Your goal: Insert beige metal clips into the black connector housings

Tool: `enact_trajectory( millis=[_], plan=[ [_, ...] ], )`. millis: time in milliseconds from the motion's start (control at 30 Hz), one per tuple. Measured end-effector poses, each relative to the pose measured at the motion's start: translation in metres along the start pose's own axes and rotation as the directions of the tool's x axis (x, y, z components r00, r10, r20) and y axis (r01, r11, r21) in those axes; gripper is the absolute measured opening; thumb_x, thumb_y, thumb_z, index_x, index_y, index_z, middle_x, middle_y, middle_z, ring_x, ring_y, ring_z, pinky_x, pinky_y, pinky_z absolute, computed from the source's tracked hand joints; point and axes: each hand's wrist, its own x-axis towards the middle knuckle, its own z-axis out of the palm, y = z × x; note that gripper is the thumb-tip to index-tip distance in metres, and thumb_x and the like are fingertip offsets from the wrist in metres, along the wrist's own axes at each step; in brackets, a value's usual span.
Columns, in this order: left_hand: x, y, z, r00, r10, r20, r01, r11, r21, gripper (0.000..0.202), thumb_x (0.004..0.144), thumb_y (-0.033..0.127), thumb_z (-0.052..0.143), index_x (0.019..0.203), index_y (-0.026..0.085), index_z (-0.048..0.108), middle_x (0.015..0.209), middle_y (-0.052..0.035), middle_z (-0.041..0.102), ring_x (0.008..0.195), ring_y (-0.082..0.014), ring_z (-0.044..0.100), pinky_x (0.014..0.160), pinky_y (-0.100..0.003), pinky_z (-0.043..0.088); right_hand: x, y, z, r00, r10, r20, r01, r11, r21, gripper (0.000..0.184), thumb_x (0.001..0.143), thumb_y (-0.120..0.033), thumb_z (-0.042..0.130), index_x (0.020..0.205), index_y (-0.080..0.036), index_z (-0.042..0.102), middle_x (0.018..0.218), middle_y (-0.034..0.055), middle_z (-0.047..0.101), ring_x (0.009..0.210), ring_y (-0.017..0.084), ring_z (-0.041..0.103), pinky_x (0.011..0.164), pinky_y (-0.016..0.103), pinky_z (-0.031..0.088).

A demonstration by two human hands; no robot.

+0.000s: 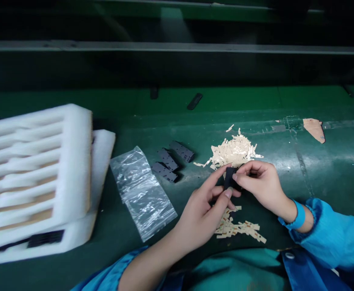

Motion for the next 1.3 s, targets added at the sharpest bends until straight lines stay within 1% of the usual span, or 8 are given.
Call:
enact_trajectory(
  millis=[133, 267, 367, 667, 767, 900, 1033, 1300],
  plan=[
    [0.001, 0.0, -0.001, 0.999, -0.025, 0.021, 0.026, 0.998, -0.054, 0.056, 0.102, 0.027, 0.057, 0.156, 0.018, 0.043, 0.093, -0.0056, 0.08, 0.066, -0.0158, 0.073, 0.072, -0.032, 0.062, 0.002, -0.004, -0.002, 0.999, 0.037, 0.02, -0.037, 0.999, 0.007, 0.012, 0.065, -0.027, 0.081, 0.065, -0.02, 0.072, 0.062, -0.0006, 0.07, 0.056, 0.012, 0.059, 0.054, 0.026, 0.046],
    [0.001, 0.003, -0.001, 0.999, -0.029, 0.034, 0.031, 0.997, -0.07, 0.056, 0.102, 0.027, 0.057, 0.155, 0.018, 0.044, 0.09, -0.005, 0.08, 0.066, -0.016, 0.073, 0.073, -0.033, 0.062, 0.005, -0.008, -0.006, 0.991, 0.111, 0.079, -0.111, 0.994, -0.009, 0.014, 0.065, -0.029, 0.081, 0.064, -0.02, 0.071, 0.06, -0.0006, 0.069, 0.054, 0.012, 0.058, 0.052, 0.026, 0.045],
    [0.001, 0.006, -0.002, 0.999, -0.029, 0.038, 0.032, 0.996, -0.08, 0.056, 0.102, 0.027, 0.058, 0.155, 0.016, 0.044, 0.09, -0.0051, 0.08, 0.066, -0.0158, 0.073, 0.073, -0.032, 0.062, 0.006, -0.008, -0.007, 0.987, 0.134, 0.092, -0.133, 0.991, -0.016, 0.014, 0.066, -0.029, 0.08, 0.065, -0.019, 0.07, 0.06, -0.0006, 0.068, 0.054, 0.012, 0.057, 0.052, 0.026, 0.045],
    [0.003, 0.005, -0.002, 0.998, -0.05, 0.033, 0.053, 0.99, -0.128, 0.057, 0.101, 0.026, 0.059, 0.154, 0.016, 0.042, 0.091, -0.0044, 0.08, 0.065, -0.0152, 0.073, 0.069, -0.03, 0.062, 0.003, -0.004, -0.003, 0.997, 0.037, 0.061, -0.035, 0.999, -0.028, 0.015, 0.067, -0.028, 0.08, 0.071, -0.02, 0.068, 0.066, -0.001, 0.068, 0.059, 0.012, 0.059, 0.057, 0.027, 0.047],
    [0.003, 0.004, -0.002, 0.998, -0.054, 0.034, 0.058, 0.989, -0.134, 0.057, 0.101, 0.026, 0.06, 0.155, 0.016, 0.042, 0.09, -0.0041, 0.08, 0.065, -0.0155, 0.074, 0.069, -0.031, 0.062, 0.004, -0.007, -0.005, 0.996, 0.057, 0.067, -0.055, 0.998, -0.031, 0.019, 0.068, -0.03, 0.081, 0.076, -0.02, 0.068, 0.065, -0.0031, 0.064, 0.057, 0.012, 0.058, 0.052, 0.026, 0.047],
    [0.002, 0.006, -0.004, 0.998, -0.056, 0.037, 0.06, 0.988, -0.14, 0.056, 0.101, 0.026, 0.06, 0.154, 0.017, 0.043, 0.089, -0.0038, 0.08, 0.065, -0.0157, 0.074, 0.07, -0.031, 0.062, 0.005, -0.009, -0.01, 0.976, 0.126, 0.18, -0.123, 0.992, -0.027, 0.021, 0.075, -0.038, 0.079, 0.077, -0.019, 0.069, 0.063, -0.0014, 0.065, 0.054, 0.012, 0.058, 0.048, 0.025, 0.047],
    [0.001, 0.005, -0.005, 0.998, -0.044, 0.042, 0.049, 0.99, -0.13, 0.056, 0.101, 0.026, 0.06, 0.154, 0.018, 0.043, 0.089, -0.0035, 0.08, 0.064, -0.0155, 0.074, 0.069, -0.03, 0.061, 0.006, -0.008, -0.011, 0.938, 0.147, 0.313, -0.148, 0.989, -0.023, 0.018, 0.078, -0.032, 0.076, 0.072, -0.02, 0.065, 0.059, -0.0017, 0.066, 0.054, 0.012, 0.059, 0.051, 0.024, 0.047],
    [0.003, 0.005, -0.003, 0.999, -0.034, 0.031, 0.037, 0.994, -0.101, 0.057, 0.101, 0.025, 0.059, 0.155, 0.017, 0.043, 0.091, -0.0044, 0.08, 0.065, -0.0157, 0.074, 0.071, -0.032, 0.062, 0.004, -0.01, -0.009, 0.926, 0.137, 0.353, -0.138, 0.99, -0.023, 0.02, 0.08, -0.032, 0.074, 0.071, -0.021, 0.061, 0.056, -0.0032, 0.065, 0.053, 0.012, 0.059, 0.053, 0.025, 0.048]
  ],
)
